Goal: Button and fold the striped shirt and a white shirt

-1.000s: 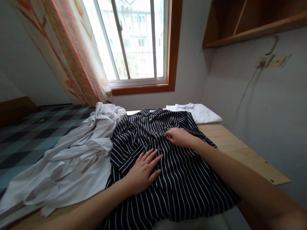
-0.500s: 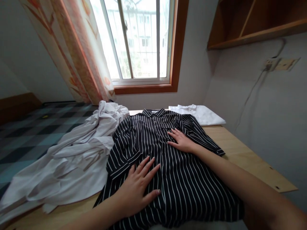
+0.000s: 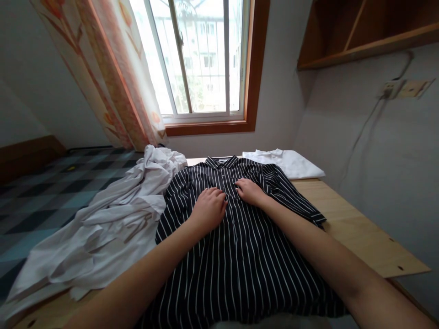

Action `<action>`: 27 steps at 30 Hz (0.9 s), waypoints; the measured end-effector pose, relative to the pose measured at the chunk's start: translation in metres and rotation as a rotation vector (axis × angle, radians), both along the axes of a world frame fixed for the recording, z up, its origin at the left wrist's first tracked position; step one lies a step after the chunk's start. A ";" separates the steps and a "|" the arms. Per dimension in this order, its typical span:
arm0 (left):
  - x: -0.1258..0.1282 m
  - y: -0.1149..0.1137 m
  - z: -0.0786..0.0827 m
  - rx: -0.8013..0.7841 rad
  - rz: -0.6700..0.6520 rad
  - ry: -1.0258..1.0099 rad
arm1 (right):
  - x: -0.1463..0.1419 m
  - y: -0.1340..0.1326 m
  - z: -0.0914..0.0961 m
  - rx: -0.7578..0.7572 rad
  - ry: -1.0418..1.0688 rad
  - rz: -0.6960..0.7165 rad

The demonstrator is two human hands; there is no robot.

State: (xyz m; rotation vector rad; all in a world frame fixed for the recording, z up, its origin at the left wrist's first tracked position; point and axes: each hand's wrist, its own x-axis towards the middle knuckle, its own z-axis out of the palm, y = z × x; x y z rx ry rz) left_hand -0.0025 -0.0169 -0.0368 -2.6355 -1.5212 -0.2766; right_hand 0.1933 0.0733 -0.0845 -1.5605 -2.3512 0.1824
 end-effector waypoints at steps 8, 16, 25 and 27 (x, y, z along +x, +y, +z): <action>-0.021 0.025 -0.054 -0.146 0.214 0.047 | 0.004 -0.007 -0.022 -0.070 -0.016 -0.075; -0.025 -0.019 -0.049 -0.191 0.102 0.033 | 0.019 -0.033 -0.024 -0.072 -0.060 -0.077; -0.037 -0.065 -0.051 -0.187 -0.078 0.012 | 0.032 -0.072 -0.025 -0.060 -0.087 -0.029; -0.039 -0.073 -0.051 -0.179 -0.094 0.017 | 0.033 -0.076 -0.023 -0.059 -0.088 -0.025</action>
